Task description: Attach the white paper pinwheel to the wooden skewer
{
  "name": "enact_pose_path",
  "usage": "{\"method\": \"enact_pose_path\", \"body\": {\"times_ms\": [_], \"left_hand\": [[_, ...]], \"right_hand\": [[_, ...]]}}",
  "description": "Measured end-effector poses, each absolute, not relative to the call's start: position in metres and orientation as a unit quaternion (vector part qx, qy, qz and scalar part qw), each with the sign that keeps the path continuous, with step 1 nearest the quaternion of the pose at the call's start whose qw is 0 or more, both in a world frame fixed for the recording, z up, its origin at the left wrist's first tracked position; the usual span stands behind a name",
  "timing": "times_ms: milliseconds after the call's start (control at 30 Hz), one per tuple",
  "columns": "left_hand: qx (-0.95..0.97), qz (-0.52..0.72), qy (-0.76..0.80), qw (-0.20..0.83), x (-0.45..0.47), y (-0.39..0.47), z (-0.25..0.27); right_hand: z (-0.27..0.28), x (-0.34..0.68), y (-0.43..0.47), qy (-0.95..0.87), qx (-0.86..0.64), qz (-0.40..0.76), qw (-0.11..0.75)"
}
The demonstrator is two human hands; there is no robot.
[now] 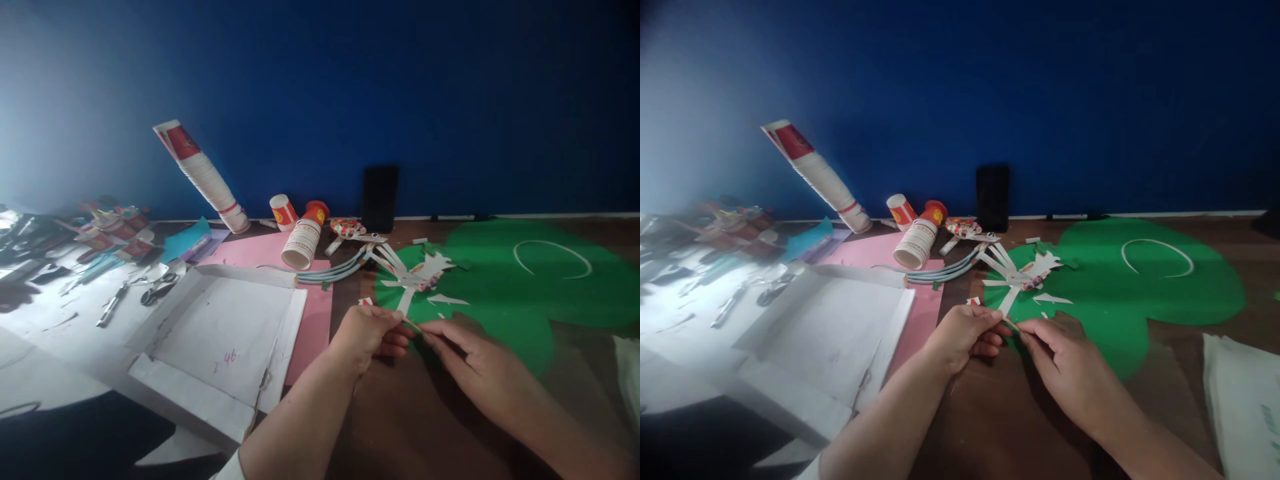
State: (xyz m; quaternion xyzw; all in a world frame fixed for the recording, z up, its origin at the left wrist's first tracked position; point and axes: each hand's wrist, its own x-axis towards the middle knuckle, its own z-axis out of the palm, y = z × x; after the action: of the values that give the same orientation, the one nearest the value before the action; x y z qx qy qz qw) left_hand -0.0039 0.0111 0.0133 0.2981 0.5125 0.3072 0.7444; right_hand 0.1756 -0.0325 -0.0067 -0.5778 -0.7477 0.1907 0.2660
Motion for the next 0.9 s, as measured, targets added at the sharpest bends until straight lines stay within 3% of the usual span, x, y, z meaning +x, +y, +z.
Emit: {"method": "enact_pose_path", "body": {"times_ms": [767, 900], "left_hand": [[0.3, 0.405, 0.555, 0.661, 0.011, 0.01, 0.006], [0.305, 0.391, 0.564, 0.66, 0.01, 0.01, 0.008]], "right_hand": [[0.008, 0.178, -0.015, -0.709, -0.605, 0.261, 0.253], [0.014, 0.184, -0.002, -0.621, -0.629, 0.366, 0.292]]}}
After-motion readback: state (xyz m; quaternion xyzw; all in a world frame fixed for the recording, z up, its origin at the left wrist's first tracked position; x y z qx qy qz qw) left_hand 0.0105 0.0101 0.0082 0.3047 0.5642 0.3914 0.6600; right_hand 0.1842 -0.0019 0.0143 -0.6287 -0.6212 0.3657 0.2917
